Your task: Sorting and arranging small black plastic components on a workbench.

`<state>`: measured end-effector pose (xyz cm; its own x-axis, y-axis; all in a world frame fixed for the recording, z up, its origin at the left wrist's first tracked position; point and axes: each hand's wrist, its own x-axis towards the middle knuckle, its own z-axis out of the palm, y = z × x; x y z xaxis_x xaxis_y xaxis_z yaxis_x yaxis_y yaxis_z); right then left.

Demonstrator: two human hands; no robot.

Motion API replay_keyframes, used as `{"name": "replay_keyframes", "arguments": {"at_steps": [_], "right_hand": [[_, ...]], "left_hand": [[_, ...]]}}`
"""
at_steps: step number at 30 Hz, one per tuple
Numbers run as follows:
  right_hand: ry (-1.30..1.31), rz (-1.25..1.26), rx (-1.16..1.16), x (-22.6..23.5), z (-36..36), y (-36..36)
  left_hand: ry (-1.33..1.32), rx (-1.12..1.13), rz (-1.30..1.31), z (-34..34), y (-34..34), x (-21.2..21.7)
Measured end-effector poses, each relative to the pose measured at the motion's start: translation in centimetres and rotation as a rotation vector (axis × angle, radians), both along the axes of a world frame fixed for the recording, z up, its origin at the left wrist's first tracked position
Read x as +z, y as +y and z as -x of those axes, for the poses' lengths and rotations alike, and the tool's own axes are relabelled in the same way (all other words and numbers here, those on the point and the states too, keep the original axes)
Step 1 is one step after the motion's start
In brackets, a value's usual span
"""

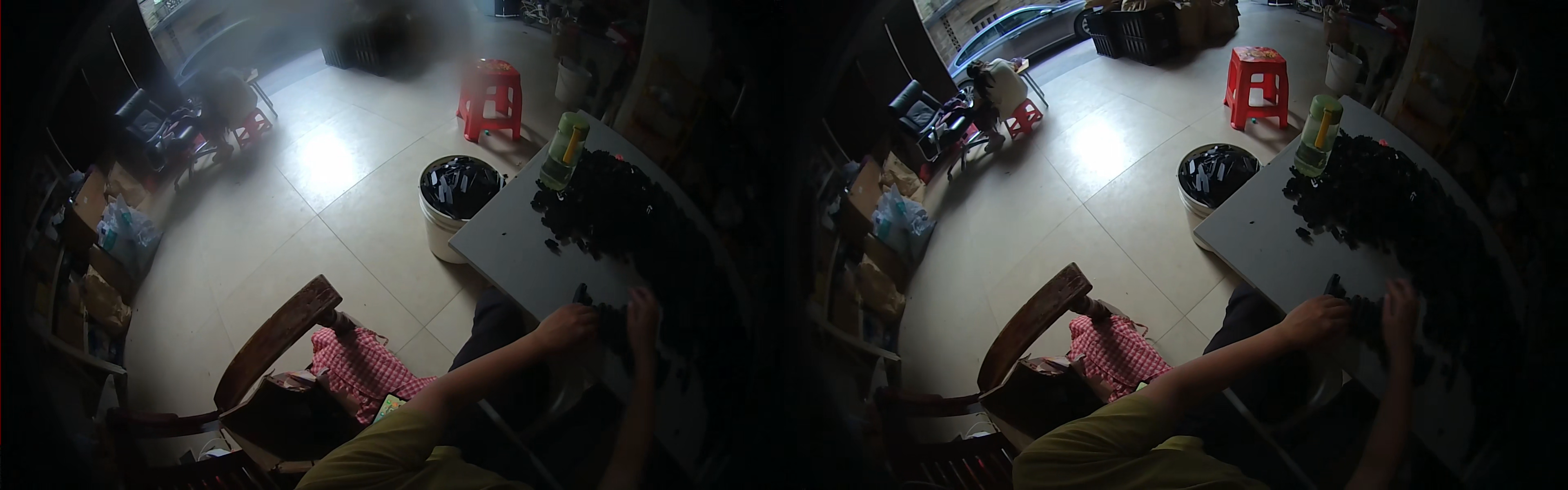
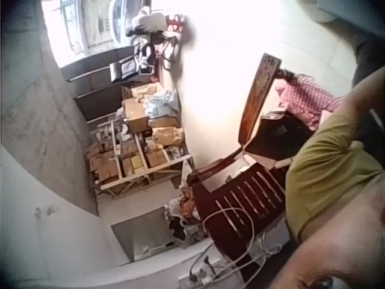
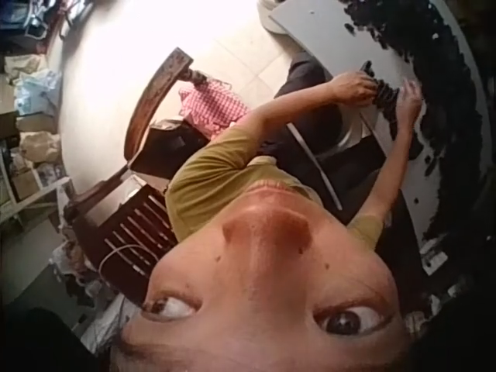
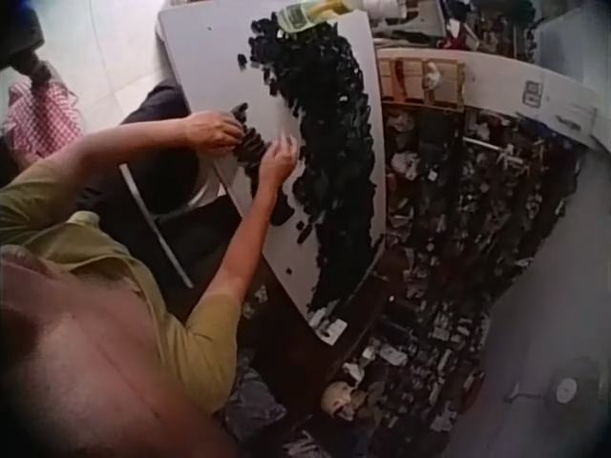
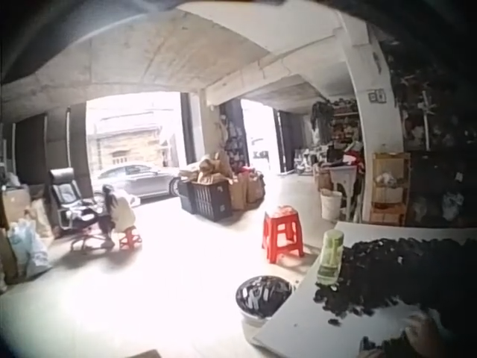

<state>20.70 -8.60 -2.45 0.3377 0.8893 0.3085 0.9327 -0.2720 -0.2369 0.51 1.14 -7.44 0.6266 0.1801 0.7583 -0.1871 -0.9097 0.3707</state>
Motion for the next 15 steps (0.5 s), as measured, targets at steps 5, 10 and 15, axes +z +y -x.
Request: {"name": "replay_keyframes", "arguments": {"at_steps": [5,10,15], "right_hand": [[-0.017,0.077,-0.146,-2.0,-7.1,1.9],[-0.034,0.263,-0.172,-3.7,-8.0,2.5],[-0.017,0.198,0.018,-4.1,-8.9,-0.1]], "left_hand": [[0.021,-0.013,-0.031,-0.2,-0.3,0.1],[0.049,-0.026,-0.015,0.4,-0.5,0.4],[0.204,-0.036,0.007,0.2,-0.6,-1.1]]}}
